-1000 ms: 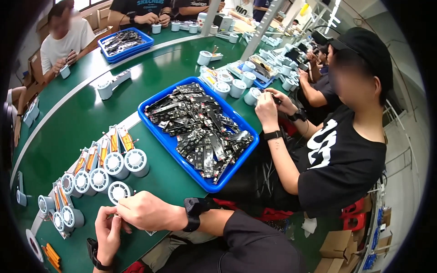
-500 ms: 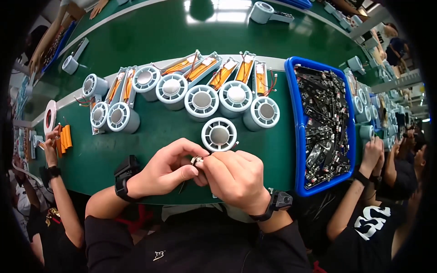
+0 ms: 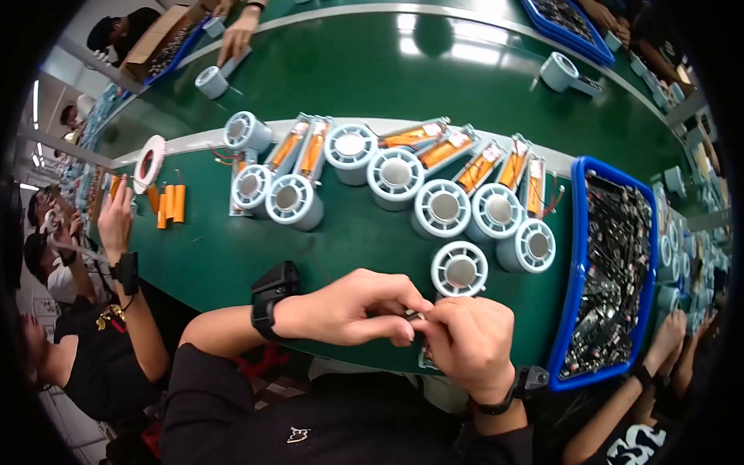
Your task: The person picks up a circuit board from a blue tray, connects it to the wires of a fan assembly by hand, and presses the board into the fan's handle. They then place the assembled fan onto the green table and pick up another fan assembly.
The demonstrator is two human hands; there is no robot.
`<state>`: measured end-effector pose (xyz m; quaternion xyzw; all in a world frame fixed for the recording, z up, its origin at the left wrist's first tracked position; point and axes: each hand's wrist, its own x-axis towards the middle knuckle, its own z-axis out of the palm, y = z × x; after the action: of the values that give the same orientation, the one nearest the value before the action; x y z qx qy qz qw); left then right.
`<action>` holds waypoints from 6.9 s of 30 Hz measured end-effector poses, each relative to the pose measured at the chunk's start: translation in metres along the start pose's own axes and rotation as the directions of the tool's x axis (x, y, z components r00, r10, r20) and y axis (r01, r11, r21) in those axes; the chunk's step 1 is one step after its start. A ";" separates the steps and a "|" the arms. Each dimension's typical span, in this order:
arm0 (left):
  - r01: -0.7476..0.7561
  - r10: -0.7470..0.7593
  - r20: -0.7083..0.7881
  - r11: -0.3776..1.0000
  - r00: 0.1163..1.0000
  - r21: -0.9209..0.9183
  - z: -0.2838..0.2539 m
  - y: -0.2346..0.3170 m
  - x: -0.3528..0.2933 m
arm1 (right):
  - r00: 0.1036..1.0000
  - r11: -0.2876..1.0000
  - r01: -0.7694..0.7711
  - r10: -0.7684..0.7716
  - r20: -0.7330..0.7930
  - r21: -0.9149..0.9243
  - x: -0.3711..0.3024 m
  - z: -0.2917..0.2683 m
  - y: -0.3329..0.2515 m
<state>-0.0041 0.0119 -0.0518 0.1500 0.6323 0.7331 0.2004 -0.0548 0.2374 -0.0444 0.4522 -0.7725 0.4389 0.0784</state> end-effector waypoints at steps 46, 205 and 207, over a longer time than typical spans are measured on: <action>-0.371 0.530 -0.073 0.678 0.845 0.634 -0.008 -0.013 0.010 | 0.998 0.998 -0.046 0.045 -0.044 -0.033 0.003 0.006 -0.005; -0.414 0.570 -0.068 0.669 0.819 0.617 0.006 -0.022 0.000 | 0.953 0.914 -0.302 0.288 0.090 0.271 0.000 -0.013 -0.003; -0.423 0.574 -0.061 0.667 0.817 0.613 0.007 -0.021 0.001 | 0.951 0.905 -0.308 0.295 0.089 0.294 -0.002 -0.013 -0.001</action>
<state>0.0002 0.0210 -0.0716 0.2782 0.7763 0.5468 -0.1450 -0.0569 0.2482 -0.0369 0.3432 -0.7576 0.5498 -0.0772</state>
